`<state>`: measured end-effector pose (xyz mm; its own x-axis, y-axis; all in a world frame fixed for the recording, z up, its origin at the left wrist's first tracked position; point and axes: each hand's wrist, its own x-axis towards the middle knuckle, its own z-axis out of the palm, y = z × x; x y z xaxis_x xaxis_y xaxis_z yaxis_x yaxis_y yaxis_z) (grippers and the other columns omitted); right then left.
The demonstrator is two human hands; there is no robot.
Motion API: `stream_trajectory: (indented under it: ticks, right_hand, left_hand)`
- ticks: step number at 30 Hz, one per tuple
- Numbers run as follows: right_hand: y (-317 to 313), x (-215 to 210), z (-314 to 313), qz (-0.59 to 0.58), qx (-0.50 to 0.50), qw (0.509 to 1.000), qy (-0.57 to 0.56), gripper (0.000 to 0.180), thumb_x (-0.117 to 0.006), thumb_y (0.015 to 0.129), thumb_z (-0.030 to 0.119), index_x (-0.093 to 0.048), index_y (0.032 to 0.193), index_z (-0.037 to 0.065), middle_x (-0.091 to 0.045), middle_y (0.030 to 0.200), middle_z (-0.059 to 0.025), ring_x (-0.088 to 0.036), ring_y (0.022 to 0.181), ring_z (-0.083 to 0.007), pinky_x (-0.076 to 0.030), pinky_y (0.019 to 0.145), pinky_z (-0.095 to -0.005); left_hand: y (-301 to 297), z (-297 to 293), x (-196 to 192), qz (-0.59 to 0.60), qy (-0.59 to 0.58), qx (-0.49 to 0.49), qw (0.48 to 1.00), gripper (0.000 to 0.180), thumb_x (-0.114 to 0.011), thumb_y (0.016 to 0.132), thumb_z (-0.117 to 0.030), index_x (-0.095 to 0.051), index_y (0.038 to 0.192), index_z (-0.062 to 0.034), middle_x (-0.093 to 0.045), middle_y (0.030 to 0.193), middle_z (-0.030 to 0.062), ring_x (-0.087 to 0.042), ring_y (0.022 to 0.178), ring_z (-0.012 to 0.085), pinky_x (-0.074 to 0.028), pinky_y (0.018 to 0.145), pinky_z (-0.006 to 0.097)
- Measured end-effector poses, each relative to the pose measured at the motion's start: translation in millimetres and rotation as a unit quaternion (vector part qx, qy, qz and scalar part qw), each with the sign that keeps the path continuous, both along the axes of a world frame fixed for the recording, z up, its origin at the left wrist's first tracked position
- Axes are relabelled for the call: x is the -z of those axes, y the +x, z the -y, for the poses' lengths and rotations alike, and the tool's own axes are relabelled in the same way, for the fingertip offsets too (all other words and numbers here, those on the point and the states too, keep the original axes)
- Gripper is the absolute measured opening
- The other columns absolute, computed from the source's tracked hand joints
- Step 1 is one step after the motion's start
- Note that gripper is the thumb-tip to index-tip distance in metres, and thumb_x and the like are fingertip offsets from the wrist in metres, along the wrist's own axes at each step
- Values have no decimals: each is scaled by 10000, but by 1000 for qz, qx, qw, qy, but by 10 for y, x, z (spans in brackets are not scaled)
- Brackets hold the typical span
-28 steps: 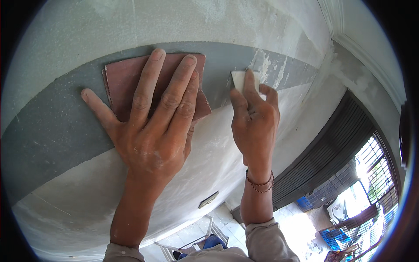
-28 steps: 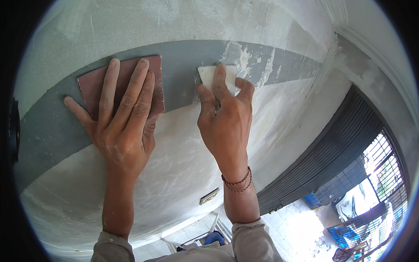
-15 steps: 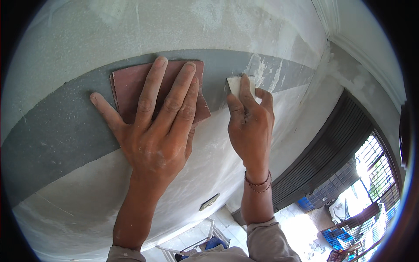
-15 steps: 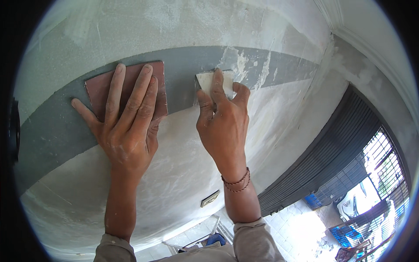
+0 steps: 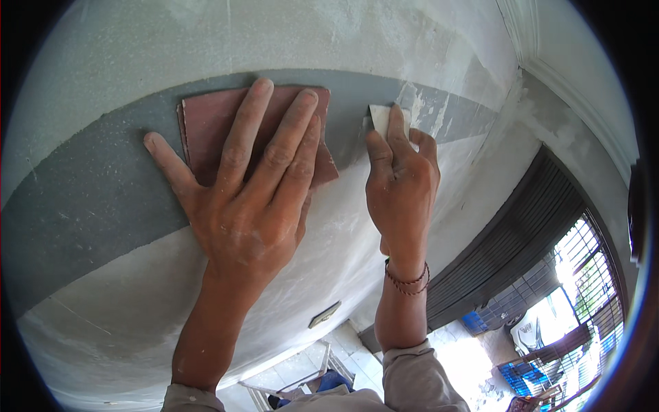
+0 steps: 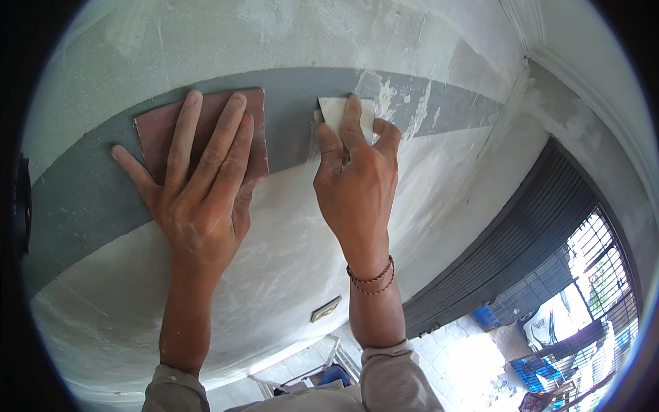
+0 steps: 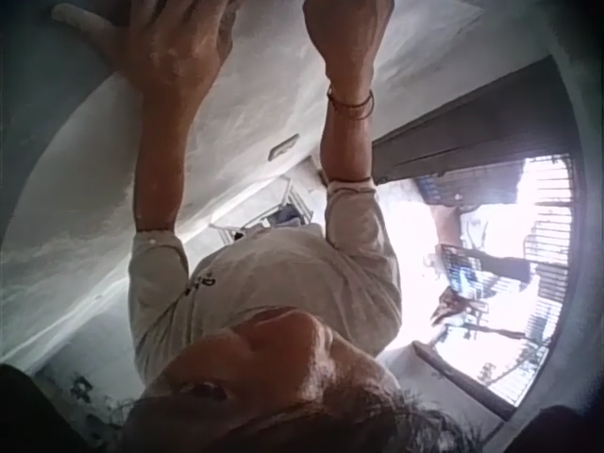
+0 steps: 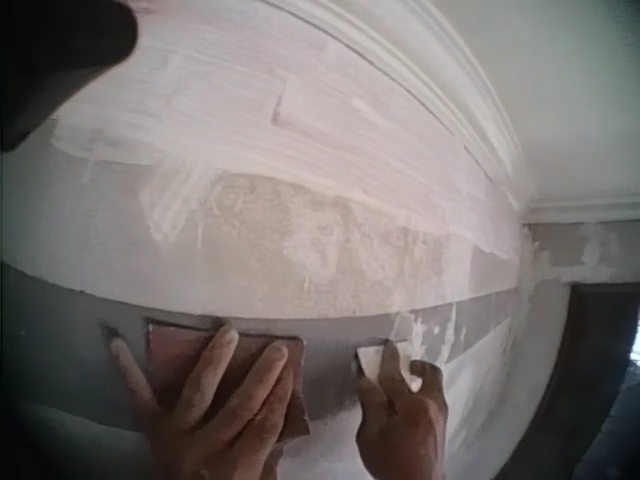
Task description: Sanding and scraping a wall with sandpaper and a putty knife to prepare the surface.
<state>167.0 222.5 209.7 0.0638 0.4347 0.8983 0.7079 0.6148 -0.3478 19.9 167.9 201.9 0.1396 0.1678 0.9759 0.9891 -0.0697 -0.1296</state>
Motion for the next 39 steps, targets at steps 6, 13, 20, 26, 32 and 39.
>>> stream_trajectory:
  ticks: [6, 13, 20, 26, 32, 39]
  right_hand:
    - [-39, 17, 7, 18, 11, 1000, 7, 393, -616, 841, 147, -558, 1208, 19, -525, 990, -317, -598, 883, -376, -497, 719, -389]
    - [7, 26, 80, 22, 4, 1000, 3, 364, -615, 849, 122, -570, 1167, -48, -561, 942, -295, -595, 895, -327, -517, 673, -340]
    - [-5, 26, 39, 9, -19, 1000, 6, 369, -624, 849, 143, -575, 1171, -30, -539, 959, -290, -619, 835, -303, -528, 648, -324]
    - [30, 20, 15, 31, -21, 999, 13, 381, -632, 843, 139, -569, 1182, -24, -535, 960, -295, -618, 835, -316, -524, 650, -323]
    - [14, 49, 18, 16, -32, 999, 25, 380, -631, 839, 130, -569, 1182, -22, -532, 950, -310, -613, 826, -328, -515, 642, -326]
    - [-5, -31, 16, 27, -14, 999, 27, 373, -617, 848, 133, -568, 1186, -18, -556, 914, -306, -580, 929, -354, -515, 647, -341]
  left_hand:
    - [-36, 29, -12, 8, -1, 1, 1000, 359, -650, 777, -200, -621, 1132, -244, -546, 1260, -136, -390, 1294, 185, 102, 1044, 659]
    - [9, -19, 24, 27, 14, 34, 999, 370, -666, 760, -203, -624, 1125, -248, -548, 1256, -137, -399, 1287, 180, 93, 1046, 666]
    - [-11, -67, 35, 28, 33, 30, 999, 345, -660, 766, -204, -632, 1107, -252, -561, 1237, -139, -408, 1279, 176, 104, 1039, 671]
    - [16, -63, 15, 26, 31, 12, 999, 313, -641, 788, -235, -635, 1100, -262, -561, 1238, -138, -409, 1279, 175, 106, 1045, 661]
    - [-2, -65, 27, 19, 38, 10, 999, 297, -619, 803, -277, -634, 1099, -269, -569, 1228, -135, -411, 1278, 174, 121, 1051, 643]
    - [1, -57, 25, 18, 38, 19, 999, 295, -621, 804, -254, -634, 1098, -270, -570, 1228, -129, -405, 1282, 173, 131, 1049, 641]
